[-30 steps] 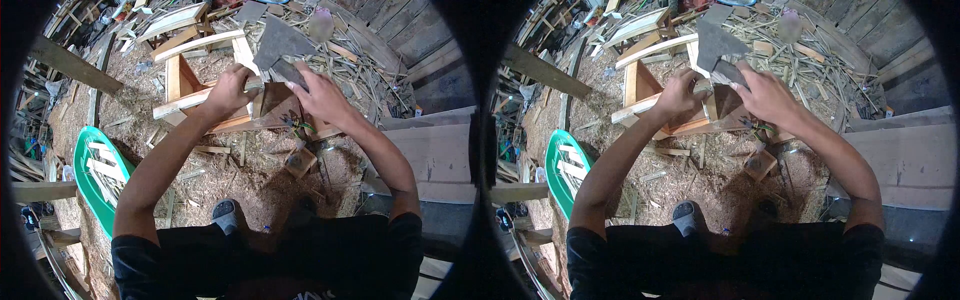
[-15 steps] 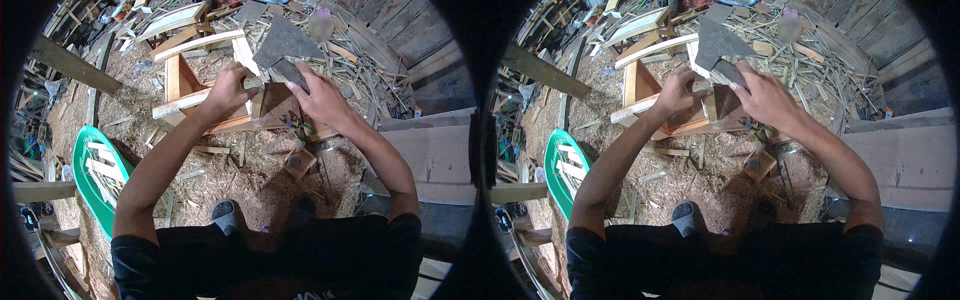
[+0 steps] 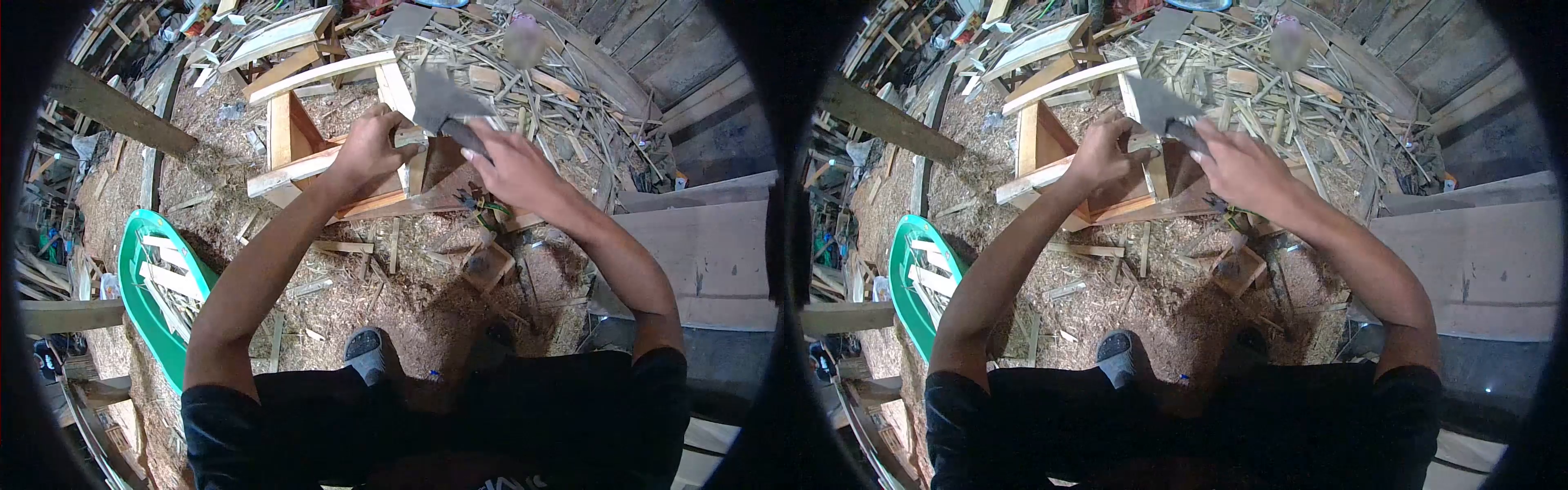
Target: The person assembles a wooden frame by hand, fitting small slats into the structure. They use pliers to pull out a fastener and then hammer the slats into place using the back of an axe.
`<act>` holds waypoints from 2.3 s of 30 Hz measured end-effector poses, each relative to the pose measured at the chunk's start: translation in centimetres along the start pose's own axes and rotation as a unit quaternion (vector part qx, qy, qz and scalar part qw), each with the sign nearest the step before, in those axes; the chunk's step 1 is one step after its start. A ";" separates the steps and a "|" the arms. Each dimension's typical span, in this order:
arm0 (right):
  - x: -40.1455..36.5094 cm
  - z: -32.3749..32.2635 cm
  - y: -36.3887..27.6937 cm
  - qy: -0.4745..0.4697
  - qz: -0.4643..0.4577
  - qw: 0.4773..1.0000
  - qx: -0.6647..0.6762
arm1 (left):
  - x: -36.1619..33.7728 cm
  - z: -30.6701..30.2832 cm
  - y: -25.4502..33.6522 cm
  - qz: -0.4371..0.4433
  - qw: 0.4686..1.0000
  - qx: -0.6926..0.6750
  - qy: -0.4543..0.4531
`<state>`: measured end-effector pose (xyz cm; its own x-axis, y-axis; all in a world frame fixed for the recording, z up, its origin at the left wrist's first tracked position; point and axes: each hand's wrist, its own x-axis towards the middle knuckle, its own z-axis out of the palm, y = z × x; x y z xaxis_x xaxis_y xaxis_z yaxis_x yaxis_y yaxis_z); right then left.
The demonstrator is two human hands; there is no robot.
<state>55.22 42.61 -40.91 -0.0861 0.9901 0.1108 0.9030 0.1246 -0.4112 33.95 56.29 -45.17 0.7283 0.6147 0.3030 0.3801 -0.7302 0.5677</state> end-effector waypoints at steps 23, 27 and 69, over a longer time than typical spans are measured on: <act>0.0 -0.4 -1.2 0.018 0.009 0.999 0.037 | -0.1 -0.3 0.4 -0.010 1.000 -0.022 0.003; 0.3 -1.1 -0.8 -0.043 0.035 0.998 0.023 | 0.0 -0.2 0.3 -0.015 1.000 -0.026 0.007; 1.2 -0.2 -0.8 0.085 0.013 0.993 0.085 | 0.3 0.3 0.0 -0.031 0.999 -0.021 0.034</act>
<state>54.52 43.68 -40.25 0.0214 0.9695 0.2442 0.8186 0.1232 -0.5610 34.37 56.39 -45.29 0.6635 0.6778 0.3168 0.3978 -0.6782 0.6179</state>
